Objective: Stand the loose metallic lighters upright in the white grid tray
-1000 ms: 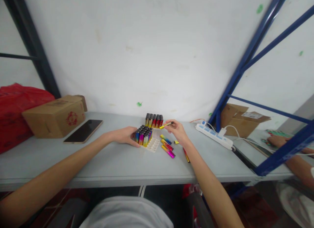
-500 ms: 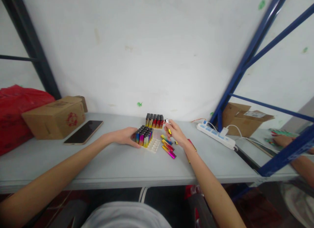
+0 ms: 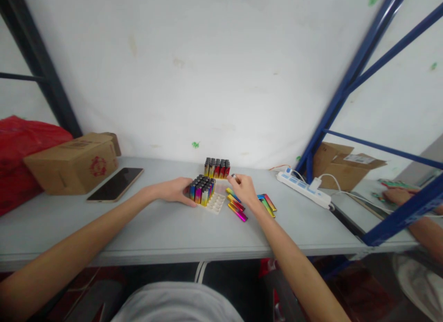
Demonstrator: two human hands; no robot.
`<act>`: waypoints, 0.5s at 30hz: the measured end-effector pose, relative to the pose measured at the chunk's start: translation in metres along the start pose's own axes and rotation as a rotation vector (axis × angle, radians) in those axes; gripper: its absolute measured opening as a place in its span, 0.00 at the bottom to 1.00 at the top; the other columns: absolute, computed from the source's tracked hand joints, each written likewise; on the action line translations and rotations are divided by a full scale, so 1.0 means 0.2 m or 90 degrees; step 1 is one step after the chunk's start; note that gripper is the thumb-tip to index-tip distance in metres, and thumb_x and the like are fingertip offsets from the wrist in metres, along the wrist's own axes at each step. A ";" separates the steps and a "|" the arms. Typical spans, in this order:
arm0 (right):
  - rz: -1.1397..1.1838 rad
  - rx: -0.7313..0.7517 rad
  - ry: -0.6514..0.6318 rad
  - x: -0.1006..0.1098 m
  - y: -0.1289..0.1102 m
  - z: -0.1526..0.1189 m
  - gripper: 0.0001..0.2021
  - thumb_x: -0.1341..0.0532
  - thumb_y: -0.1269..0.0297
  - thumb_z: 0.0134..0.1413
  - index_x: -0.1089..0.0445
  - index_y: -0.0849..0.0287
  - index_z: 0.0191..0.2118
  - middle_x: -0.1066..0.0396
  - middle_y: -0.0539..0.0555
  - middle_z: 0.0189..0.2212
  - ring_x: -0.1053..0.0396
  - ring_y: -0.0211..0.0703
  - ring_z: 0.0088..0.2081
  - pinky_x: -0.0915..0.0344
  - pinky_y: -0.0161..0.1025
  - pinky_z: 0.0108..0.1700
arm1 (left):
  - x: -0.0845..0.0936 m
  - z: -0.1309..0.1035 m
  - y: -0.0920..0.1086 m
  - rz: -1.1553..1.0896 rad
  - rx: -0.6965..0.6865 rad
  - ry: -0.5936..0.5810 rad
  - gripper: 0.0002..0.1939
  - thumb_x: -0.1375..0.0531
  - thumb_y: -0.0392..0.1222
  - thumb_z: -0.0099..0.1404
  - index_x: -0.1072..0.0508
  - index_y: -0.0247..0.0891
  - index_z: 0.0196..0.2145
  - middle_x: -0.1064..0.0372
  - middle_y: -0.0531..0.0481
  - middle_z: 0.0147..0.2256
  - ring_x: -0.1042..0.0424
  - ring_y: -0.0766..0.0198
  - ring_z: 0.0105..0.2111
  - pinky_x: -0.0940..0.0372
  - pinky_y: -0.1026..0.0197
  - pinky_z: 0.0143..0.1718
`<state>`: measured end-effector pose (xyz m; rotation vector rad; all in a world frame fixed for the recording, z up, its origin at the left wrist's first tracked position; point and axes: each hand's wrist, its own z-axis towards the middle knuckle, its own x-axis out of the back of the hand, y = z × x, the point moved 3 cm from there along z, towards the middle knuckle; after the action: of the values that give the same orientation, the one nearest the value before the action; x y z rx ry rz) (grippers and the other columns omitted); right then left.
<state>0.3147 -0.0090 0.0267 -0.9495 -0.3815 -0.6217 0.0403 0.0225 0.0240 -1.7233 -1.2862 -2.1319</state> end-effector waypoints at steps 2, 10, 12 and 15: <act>0.003 0.004 0.009 -0.01 0.00 0.00 0.29 0.45 0.39 0.64 0.49 0.53 0.19 0.51 0.46 0.17 0.52 0.37 0.23 0.54 0.40 0.28 | 0.00 0.00 0.01 0.002 0.003 0.000 0.32 0.28 0.64 0.56 0.22 0.37 0.49 0.20 0.48 0.43 0.24 0.52 0.41 0.33 0.60 0.40; 0.015 0.029 -0.045 -0.02 -0.01 -0.01 0.24 0.49 0.40 0.73 0.39 0.53 0.31 0.38 0.47 0.23 0.39 0.42 0.27 0.45 0.39 0.32 | 0.00 -0.01 0.00 0.006 -0.003 0.010 0.33 0.28 0.64 0.56 0.21 0.37 0.49 0.19 0.47 0.44 0.23 0.49 0.44 0.32 0.59 0.43; 0.020 0.063 -0.076 -0.01 -0.03 -0.01 0.23 0.51 0.42 0.75 0.37 0.53 0.34 0.33 0.49 0.27 0.35 0.43 0.31 0.41 0.39 0.35 | 0.00 -0.01 0.01 -0.007 -0.016 0.011 0.33 0.28 0.63 0.57 0.22 0.37 0.51 0.19 0.47 0.47 0.23 0.48 0.46 0.32 0.58 0.45; -0.014 0.132 -0.087 -0.02 -0.05 -0.01 0.25 0.51 0.41 0.75 0.38 0.54 0.31 0.31 0.52 0.31 0.33 0.45 0.36 0.39 0.40 0.39 | 0.00 -0.01 0.01 -0.007 -0.011 0.009 0.34 0.28 0.64 0.57 0.22 0.37 0.51 0.19 0.47 0.46 0.22 0.48 0.44 0.31 0.58 0.42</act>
<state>0.3057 -0.0142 0.0301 -0.7914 -0.5676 -0.5272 0.0396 0.0202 0.0247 -1.7088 -1.2804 -2.1628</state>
